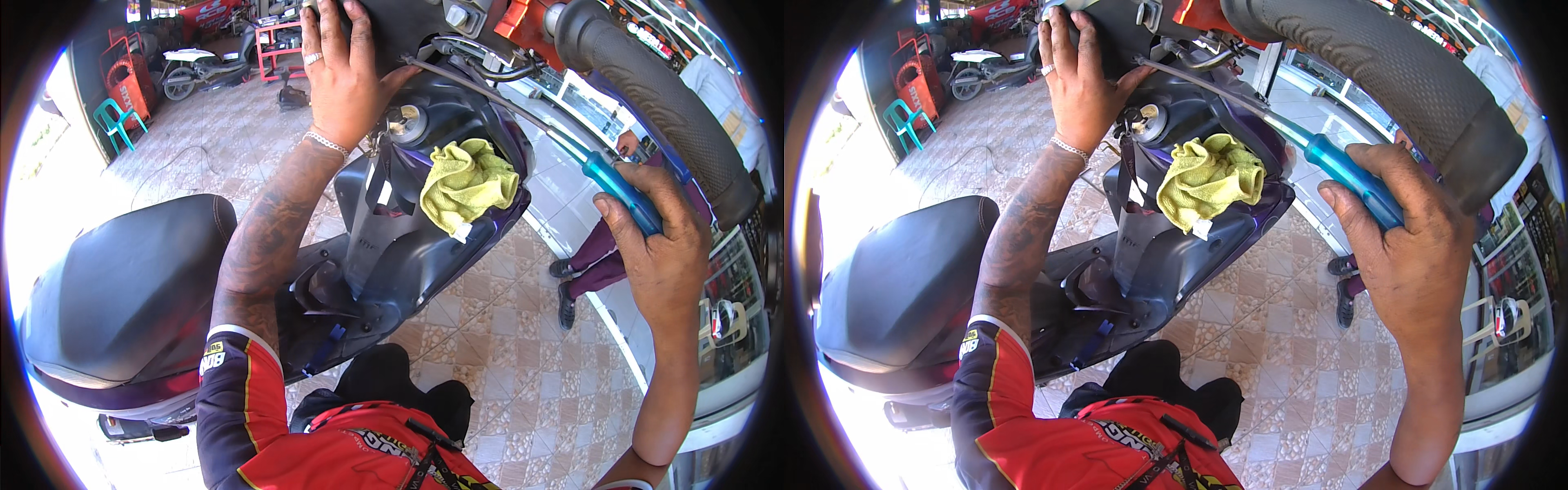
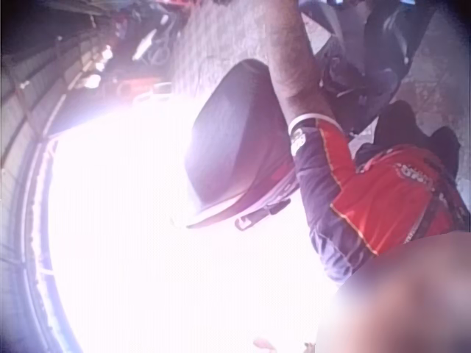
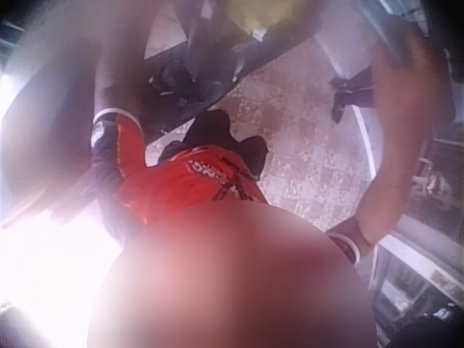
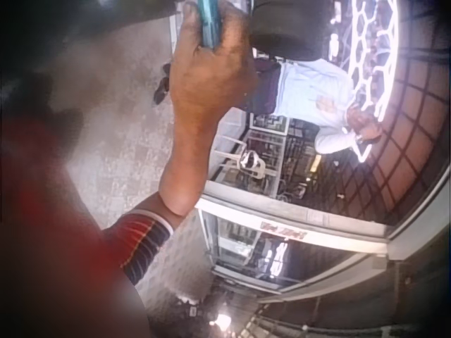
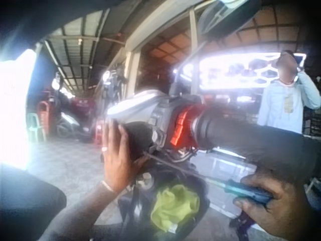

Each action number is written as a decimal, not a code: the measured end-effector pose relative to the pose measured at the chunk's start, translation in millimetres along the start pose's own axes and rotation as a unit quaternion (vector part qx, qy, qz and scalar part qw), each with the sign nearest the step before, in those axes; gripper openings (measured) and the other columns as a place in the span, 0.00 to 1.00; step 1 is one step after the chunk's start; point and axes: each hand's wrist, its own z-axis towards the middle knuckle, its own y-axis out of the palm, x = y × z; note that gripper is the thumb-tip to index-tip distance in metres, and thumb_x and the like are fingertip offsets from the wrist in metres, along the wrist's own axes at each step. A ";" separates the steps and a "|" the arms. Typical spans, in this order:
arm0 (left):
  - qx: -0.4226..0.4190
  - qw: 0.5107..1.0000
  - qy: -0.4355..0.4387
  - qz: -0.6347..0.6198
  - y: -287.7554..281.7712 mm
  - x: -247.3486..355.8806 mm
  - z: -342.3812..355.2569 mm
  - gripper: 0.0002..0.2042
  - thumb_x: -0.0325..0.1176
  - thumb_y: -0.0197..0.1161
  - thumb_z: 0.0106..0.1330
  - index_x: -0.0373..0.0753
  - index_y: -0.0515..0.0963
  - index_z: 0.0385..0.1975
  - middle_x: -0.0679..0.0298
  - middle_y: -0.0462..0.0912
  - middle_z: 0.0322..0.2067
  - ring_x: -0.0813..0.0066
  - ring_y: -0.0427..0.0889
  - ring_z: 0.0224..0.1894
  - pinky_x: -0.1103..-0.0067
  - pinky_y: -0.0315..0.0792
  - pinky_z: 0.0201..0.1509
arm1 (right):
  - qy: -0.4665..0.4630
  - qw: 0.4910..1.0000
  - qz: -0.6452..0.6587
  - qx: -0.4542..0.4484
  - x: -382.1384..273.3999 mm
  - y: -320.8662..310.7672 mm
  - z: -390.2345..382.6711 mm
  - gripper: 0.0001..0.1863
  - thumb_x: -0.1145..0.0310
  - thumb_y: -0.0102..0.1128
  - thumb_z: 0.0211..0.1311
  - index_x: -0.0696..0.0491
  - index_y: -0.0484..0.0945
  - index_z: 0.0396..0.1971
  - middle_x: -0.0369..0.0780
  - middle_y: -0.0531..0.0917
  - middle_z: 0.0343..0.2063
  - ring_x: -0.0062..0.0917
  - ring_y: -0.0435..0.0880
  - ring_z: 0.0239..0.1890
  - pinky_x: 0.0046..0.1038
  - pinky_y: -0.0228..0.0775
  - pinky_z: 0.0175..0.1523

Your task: The person uses a screwdriver to remove and reattach screws on the front panel and handlebar area of a scooter. The person also wipes the scooter with a yellow cloth while another person assists nearby.

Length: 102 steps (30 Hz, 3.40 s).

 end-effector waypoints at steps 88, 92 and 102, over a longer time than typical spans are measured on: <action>0.087 0.994 0.065 -0.007 14.3 -17.1 2.5 0.55 0.56 0.83 0.44 0.31 0.63 0.70 0.34 0.58 0.71 0.31 0.58 0.72 0.47 0.59 0.72 | -0.058 0.996 0.003 0.073 1.0 194.5 127.1 0.23 0.43 0.54 0.71 0.39 0.82 0.57 0.40 0.82 0.60 0.40 0.79 0.62 0.43 0.71 0.66; 0.090 0.994 0.068 -0.005 15.5 -19.4 1.9 0.55 0.58 0.82 0.44 0.31 0.64 0.69 0.34 0.58 0.71 0.33 0.59 0.73 0.47 0.57 0.74 | -0.083 0.995 0.002 0.049 6.5 198.3 131.7 0.20 0.47 0.54 0.72 0.38 0.82 0.56 0.34 0.85 0.55 0.37 0.82 0.58 0.42 0.73 0.64; 0.089 0.994 0.064 -0.005 16.7 -19.9 -0.3 0.57 0.56 0.84 0.42 0.34 0.63 0.71 0.38 0.58 0.72 0.37 0.60 0.73 0.52 0.59 0.73 | -0.110 0.990 -0.026 0.087 6.3 204.6 132.4 0.13 0.55 0.59 0.67 0.43 0.86 0.43 0.37 0.89 0.40 0.36 0.88 0.46 0.41 0.78 0.53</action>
